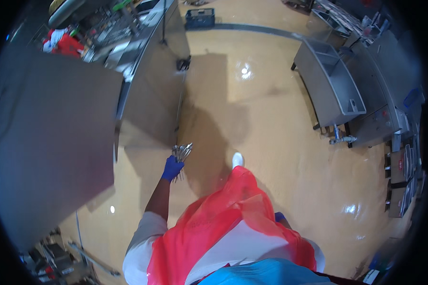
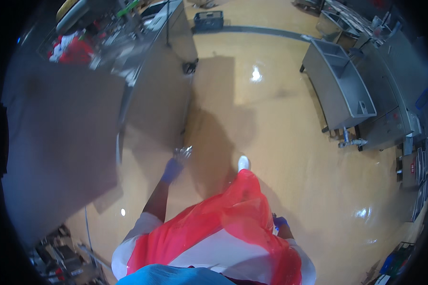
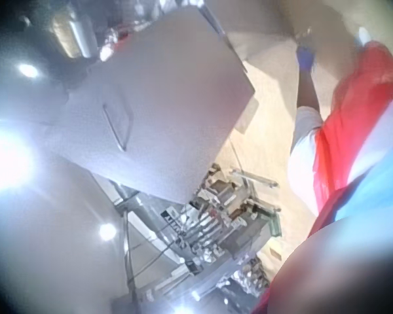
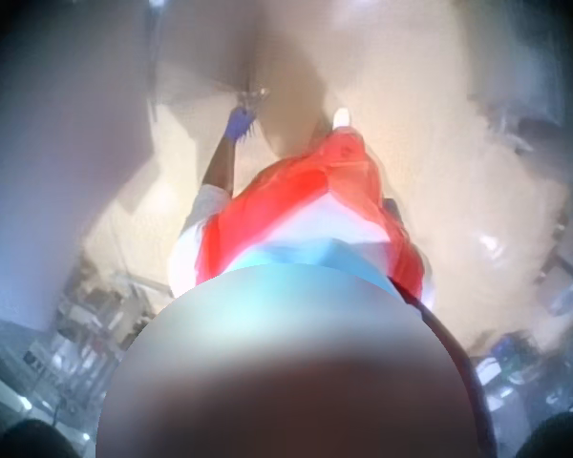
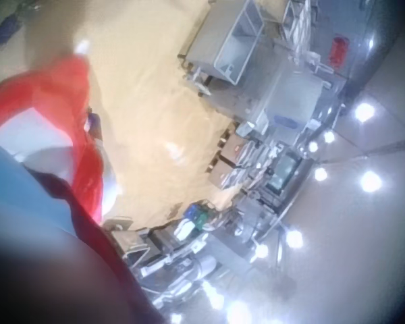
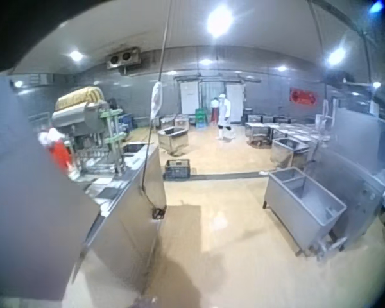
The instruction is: The person walks to a machine and repeatedly inserts metal rods into vertical slots, then removes them and repeats the process. The person handles the rods one at a time and places them back on the machine surface between cycles.
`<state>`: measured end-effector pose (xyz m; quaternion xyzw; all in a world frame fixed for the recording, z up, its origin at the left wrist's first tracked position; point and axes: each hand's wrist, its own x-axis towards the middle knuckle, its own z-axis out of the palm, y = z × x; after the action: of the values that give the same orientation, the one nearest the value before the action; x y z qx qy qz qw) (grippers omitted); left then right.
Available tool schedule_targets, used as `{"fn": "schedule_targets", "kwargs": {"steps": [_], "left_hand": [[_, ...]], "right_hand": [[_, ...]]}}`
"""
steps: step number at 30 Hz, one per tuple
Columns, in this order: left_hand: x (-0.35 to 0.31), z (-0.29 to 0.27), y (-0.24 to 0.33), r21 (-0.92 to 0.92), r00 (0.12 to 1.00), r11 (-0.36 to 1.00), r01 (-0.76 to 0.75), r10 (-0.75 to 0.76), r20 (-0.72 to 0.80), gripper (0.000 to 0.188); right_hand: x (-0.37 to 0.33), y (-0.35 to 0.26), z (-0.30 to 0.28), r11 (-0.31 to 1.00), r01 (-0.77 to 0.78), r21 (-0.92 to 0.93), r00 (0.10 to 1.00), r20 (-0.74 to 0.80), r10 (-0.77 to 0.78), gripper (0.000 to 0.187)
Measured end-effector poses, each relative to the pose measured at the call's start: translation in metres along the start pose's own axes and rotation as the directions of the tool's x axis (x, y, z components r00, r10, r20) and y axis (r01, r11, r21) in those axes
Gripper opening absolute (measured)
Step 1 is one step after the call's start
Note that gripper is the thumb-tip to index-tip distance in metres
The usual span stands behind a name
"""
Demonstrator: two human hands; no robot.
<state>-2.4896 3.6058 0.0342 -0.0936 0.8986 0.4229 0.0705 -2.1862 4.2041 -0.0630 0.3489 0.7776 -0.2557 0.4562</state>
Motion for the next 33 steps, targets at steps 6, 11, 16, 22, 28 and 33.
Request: {"fn": "schedule_targets", "kwargs": {"steps": [6,11,16,22,28,33], "left_hand": [[0.117,-0.025,0.093,-0.264,0.989,0.961,0.085,-0.113,-0.093,0.036],[0.23,-0.105,0.239,-0.062,0.966,0.992,-0.112,0.094,-0.243,0.031],[0.333,-0.175,0.288,-0.025,0.915,0.998,-0.052,0.038,-0.402,0.028],[0.462,-0.237,0.298,-0.113,0.867,0.981,-0.159,0.084,-0.491,0.029],[0.551,-0.312,0.287,0.048,0.824,0.997,-0.057,0.074,-0.561,0.035],[0.576,-0.376,0.211,0.216,0.817,0.972,0.092,0.05,-0.574,0.038]], "right_hand": [[0.114,-0.152,-0.128,0.993,0.099,-0.063,0.995,-0.021,-0.1,0.094],[0.259,-0.31,-0.263,0.988,0.151,-0.025,0.969,-0.194,-0.153,0.081],[0.283,-0.47,-0.38,0.88,0.45,-0.152,0.788,-0.395,-0.472,0.074],[0.267,-0.597,-0.433,0.875,0.379,-0.3,0.724,-0.492,-0.483,0.076],[0.254,-0.606,-0.384,0.905,0.246,-0.347,0.916,-0.221,-0.334,0.082],[0.271,-0.7,-0.411,0.875,0.235,-0.424,0.953,-0.076,-0.293,0.075]]}}
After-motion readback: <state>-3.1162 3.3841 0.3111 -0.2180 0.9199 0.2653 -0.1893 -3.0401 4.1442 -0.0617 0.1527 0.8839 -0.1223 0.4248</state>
